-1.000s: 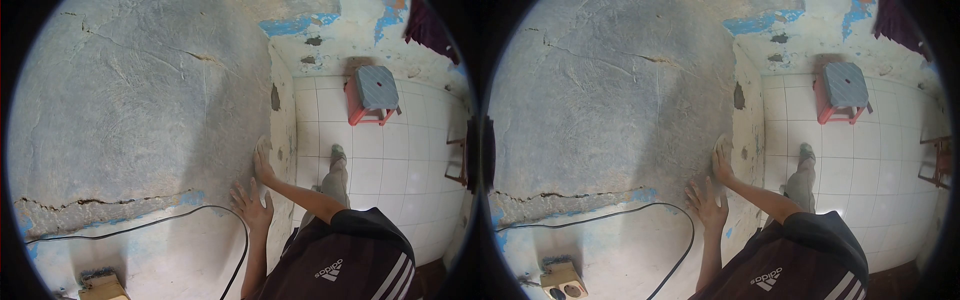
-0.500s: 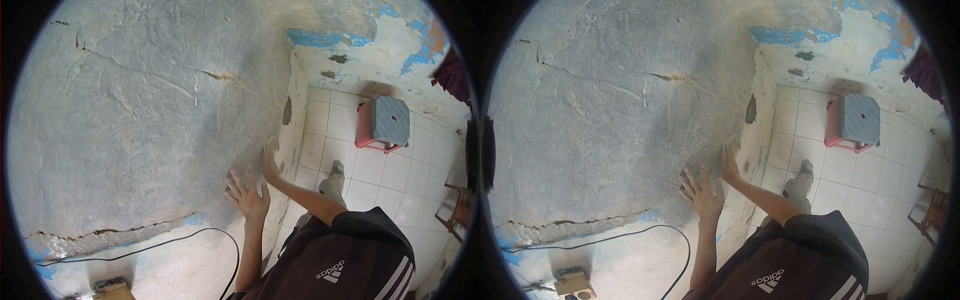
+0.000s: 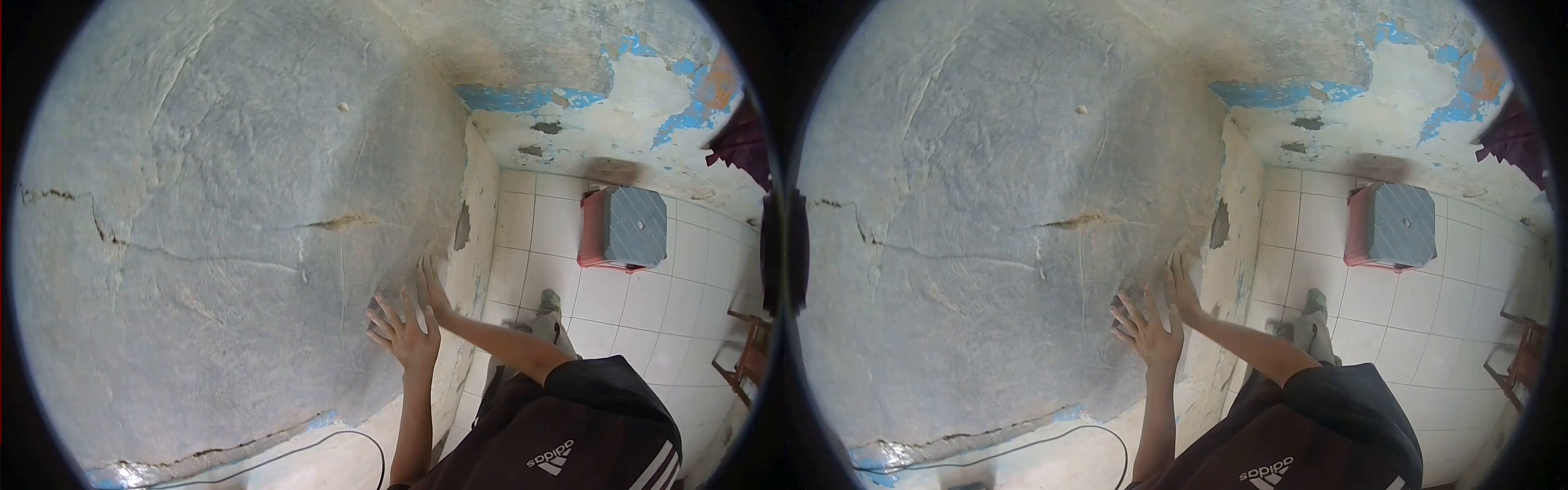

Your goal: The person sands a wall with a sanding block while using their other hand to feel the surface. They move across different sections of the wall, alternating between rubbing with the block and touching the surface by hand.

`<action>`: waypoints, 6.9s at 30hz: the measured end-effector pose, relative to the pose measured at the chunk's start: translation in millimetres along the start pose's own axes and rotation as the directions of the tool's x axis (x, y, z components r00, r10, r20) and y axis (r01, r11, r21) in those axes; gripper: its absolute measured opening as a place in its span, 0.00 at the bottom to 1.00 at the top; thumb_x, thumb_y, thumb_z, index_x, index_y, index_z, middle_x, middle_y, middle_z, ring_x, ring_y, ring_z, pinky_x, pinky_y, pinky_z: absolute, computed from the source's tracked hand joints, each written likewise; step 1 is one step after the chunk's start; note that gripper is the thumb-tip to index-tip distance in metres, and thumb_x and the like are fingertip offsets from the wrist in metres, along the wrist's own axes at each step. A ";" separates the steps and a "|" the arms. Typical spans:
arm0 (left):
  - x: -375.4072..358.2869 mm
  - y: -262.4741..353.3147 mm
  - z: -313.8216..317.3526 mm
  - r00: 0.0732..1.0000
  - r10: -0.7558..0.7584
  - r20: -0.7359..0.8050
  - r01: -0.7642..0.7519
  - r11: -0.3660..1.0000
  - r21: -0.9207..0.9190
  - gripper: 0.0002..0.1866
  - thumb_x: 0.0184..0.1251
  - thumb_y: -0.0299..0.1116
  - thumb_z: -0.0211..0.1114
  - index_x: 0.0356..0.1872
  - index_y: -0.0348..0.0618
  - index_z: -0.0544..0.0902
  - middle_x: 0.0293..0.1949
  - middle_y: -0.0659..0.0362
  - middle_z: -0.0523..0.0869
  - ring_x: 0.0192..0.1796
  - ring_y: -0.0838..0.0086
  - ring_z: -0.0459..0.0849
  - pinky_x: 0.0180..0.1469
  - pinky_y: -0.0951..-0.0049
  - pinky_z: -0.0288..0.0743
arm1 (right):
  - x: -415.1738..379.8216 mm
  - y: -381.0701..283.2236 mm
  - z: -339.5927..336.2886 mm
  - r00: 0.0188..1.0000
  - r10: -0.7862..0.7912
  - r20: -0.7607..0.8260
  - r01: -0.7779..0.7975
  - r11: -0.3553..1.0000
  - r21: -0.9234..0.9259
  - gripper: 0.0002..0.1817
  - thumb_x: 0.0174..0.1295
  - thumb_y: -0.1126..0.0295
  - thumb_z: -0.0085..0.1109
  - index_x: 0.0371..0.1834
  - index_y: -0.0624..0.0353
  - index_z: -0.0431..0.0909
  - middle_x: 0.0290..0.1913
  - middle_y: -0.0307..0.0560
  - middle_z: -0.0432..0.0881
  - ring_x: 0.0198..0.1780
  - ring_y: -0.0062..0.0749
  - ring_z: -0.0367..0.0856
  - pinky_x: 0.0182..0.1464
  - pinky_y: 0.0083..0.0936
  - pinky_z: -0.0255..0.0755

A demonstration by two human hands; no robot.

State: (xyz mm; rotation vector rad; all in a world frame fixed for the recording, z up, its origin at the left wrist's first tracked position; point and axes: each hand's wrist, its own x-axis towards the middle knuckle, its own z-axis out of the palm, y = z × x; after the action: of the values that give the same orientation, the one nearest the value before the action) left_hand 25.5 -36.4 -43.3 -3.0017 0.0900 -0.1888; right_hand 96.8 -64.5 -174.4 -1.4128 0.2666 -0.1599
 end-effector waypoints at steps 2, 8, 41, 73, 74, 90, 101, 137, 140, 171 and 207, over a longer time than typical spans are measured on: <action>9.7 4.4 2.4 0.999 0.032 -0.021 -0.032 0.999 0.003 0.35 0.68 0.53 0.56 0.76 0.62 0.61 0.79 0.43 0.43 0.78 0.34 0.35 0.69 0.25 0.31 | 21.7 -16.0 -13.5 1.000 0.012 -0.014 -0.012 0.999 0.031 0.31 0.76 0.60 0.35 0.74 0.72 0.50 0.75 0.74 0.48 0.75 0.69 0.46 0.76 0.48 0.46; 33.6 11.3 -1.1 0.998 0.042 0.048 -0.041 0.999 -0.006 0.35 0.68 0.53 0.55 0.76 0.61 0.62 0.79 0.44 0.47 0.78 0.36 0.41 0.66 0.21 0.37 | -29.2 -31.5 0.1 0.915 0.001 0.402 0.378 0.341 -0.861 0.31 0.77 0.60 0.34 0.77 0.66 0.47 0.77 0.62 0.49 0.80 0.49 0.42 0.79 0.38 0.43; 127.8 95.3 17.3 0.974 -0.010 -0.225 0.007 1.000 -0.014 0.34 0.68 0.51 0.55 0.75 0.61 0.63 0.78 0.40 0.48 0.76 0.31 0.44 0.68 0.24 0.42 | 132.1 46.2 -33.6 0.932 -0.305 0.196 0.353 0.889 -0.292 0.31 0.73 0.68 0.40 0.76 0.69 0.49 0.78 0.66 0.46 0.78 0.60 0.45 0.78 0.43 0.43; 275.6 171.0 -86.7 0.841 -0.329 -0.430 0.122 0.888 -0.442 0.47 0.65 0.53 0.60 0.78 0.39 0.49 0.76 0.30 0.35 0.75 0.26 0.27 0.68 0.25 0.26 | 286.6 -145.1 -109.9 0.742 -0.594 0.312 0.669 0.691 -0.275 0.33 0.76 0.62 0.32 0.77 0.71 0.41 0.79 0.66 0.39 0.79 0.64 0.38 0.78 0.49 0.38; 277.0 170.8 -86.3 0.837 -0.333 -0.434 0.122 0.888 -0.444 0.47 0.65 0.53 0.60 0.78 0.39 0.49 0.76 0.30 0.34 0.74 0.26 0.26 0.67 0.24 0.26 | 286.2 -148.4 -109.5 0.803 -0.533 0.266 0.575 0.811 -0.112 0.32 0.75 0.64 0.33 0.76 0.72 0.43 0.79 0.67 0.40 0.79 0.66 0.38 0.78 0.50 0.38; 293.2 170.4 -120.0 0.773 -0.373 -0.514 0.137 0.888 -0.439 0.44 0.66 0.49 0.62 0.77 0.41 0.54 0.76 0.30 0.37 0.75 0.27 0.26 0.66 0.23 0.26 | 340.1 -257.7 -130.8 0.447 -0.743 0.498 0.894 0.357 -0.270 0.33 0.73 0.58 0.41 0.73 0.73 0.56 0.74 0.83 0.45 0.74 0.80 0.45 0.72 0.65 0.43; 333.8 211.2 -116.4 0.657 -0.570 -0.493 0.313 0.801 -0.510 0.39 0.67 0.48 0.61 0.75 0.43 0.60 0.77 0.33 0.39 0.74 0.24 0.29 0.69 0.26 0.28 | 410.5 -359.9 -156.4 0.254 -0.773 0.582 0.967 0.180 -0.182 0.39 0.70 0.55 0.48 0.73 0.77 0.52 0.71 0.89 0.45 0.73 0.83 0.46 0.72 0.63 0.45; 356.1 268.6 -83.3 0.457 -0.775 -0.437 0.378 0.614 -0.693 0.38 0.72 0.37 0.57 0.77 0.38 0.50 0.77 0.34 0.40 0.77 0.31 0.37 0.74 0.40 0.41 | 439.3 -314.9 -173.1 0.224 -0.721 0.655 0.957 0.289 -0.009 0.42 0.69 0.57 0.54 0.75 0.76 0.48 0.74 0.86 0.38 0.75 0.81 0.37 0.72 0.66 0.42; 352.0 267.1 -87.7 0.481 -0.757 -0.443 0.368 0.633 -0.682 0.37 0.73 0.35 0.56 0.77 0.36 0.50 0.77 0.34 0.39 0.78 0.34 0.36 0.75 0.41 0.37 | 431.1 -310.4 -167.8 0.267 -0.750 0.605 0.945 0.326 -0.014 0.43 0.68 0.56 0.54 0.74 0.77 0.48 0.74 0.85 0.41 0.75 0.80 0.39 0.72 0.67 0.40; 243.7 183.4 -93.9 0.517 -0.749 -0.413 0.503 0.657 -0.561 0.33 0.70 0.44 0.59 0.75 0.55 0.63 0.77 0.38 0.48 0.76 0.31 0.41 0.69 0.29 0.41 | 338.5 -287.5 -136.0 0.208 -0.759 0.617 0.962 0.271 0.010 0.37 0.72 0.59 0.47 0.76 0.74 0.49 0.77 0.76 0.39 0.78 0.72 0.35 0.75 0.59 0.36; 98.9 55.3 -98.3 0.502 -0.711 -0.492 0.478 0.702 -0.527 0.31 0.68 0.45 0.61 0.72 0.51 0.69 0.77 0.35 0.45 0.76 0.29 0.34 0.69 0.28 0.29 | 211.0 -359.8 -38.3 0.188 -0.846 0.499 0.959 0.049 -0.279 0.34 0.71 0.56 0.44 0.72 0.71 0.58 0.74 0.86 0.40 0.75 0.83 0.37 0.71 0.72 0.33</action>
State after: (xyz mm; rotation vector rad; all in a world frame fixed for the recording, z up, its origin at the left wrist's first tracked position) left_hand 107.9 -110.4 57.8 -2.9225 -0.9967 -1.4718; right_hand 305.9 -212.6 156.9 -1.9941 -0.9816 -1.1165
